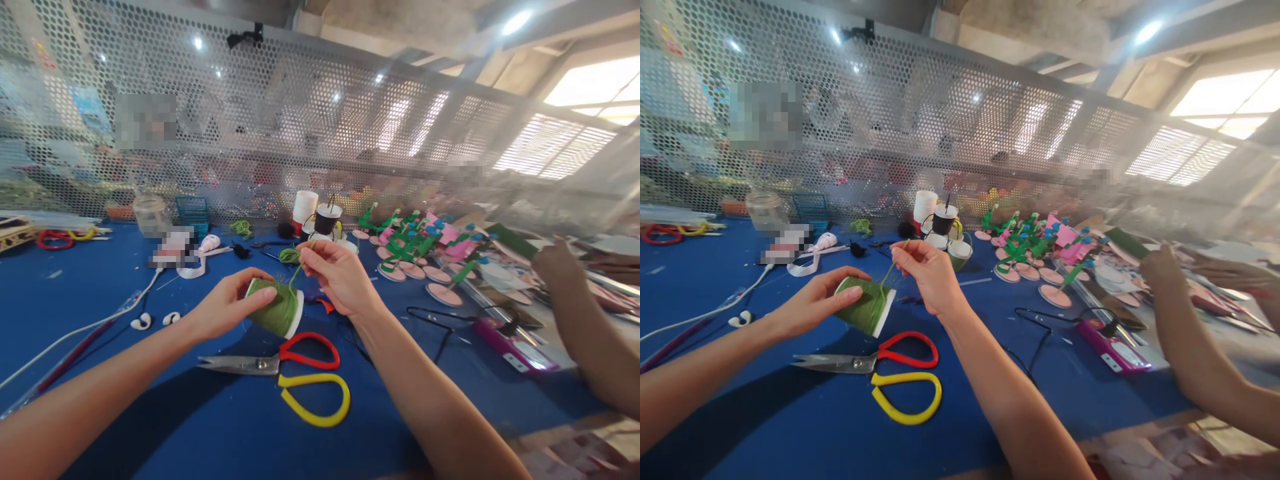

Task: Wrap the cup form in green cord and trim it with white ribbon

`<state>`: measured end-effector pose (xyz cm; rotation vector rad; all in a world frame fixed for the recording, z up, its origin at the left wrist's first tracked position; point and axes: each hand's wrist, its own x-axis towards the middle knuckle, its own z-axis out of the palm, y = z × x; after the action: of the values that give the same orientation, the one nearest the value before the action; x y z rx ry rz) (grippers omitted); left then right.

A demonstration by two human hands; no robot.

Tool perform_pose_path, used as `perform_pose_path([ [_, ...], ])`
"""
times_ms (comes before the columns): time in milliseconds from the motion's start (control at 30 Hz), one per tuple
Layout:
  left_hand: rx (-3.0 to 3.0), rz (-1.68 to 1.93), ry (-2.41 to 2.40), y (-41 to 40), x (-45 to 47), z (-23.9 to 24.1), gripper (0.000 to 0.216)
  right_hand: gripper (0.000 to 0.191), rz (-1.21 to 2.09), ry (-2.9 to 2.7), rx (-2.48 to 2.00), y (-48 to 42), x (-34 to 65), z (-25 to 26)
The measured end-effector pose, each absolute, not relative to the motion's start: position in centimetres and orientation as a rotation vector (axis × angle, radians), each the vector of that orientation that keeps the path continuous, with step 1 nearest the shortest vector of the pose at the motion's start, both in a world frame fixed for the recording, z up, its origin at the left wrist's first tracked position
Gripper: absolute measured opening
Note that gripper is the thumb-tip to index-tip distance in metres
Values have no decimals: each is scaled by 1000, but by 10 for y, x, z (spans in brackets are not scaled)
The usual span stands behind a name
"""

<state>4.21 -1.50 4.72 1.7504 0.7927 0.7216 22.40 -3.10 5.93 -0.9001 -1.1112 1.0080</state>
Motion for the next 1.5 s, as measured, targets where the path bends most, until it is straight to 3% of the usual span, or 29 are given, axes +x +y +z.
perform_pose_path([
  [533,1852,761,743,-11,68,53,38,23,784,-1036,-1005,-7,243,48],
  [1500,2034,953,690,-26,25,30,32,19,883,-1175,-1077,-19,217,36],
])
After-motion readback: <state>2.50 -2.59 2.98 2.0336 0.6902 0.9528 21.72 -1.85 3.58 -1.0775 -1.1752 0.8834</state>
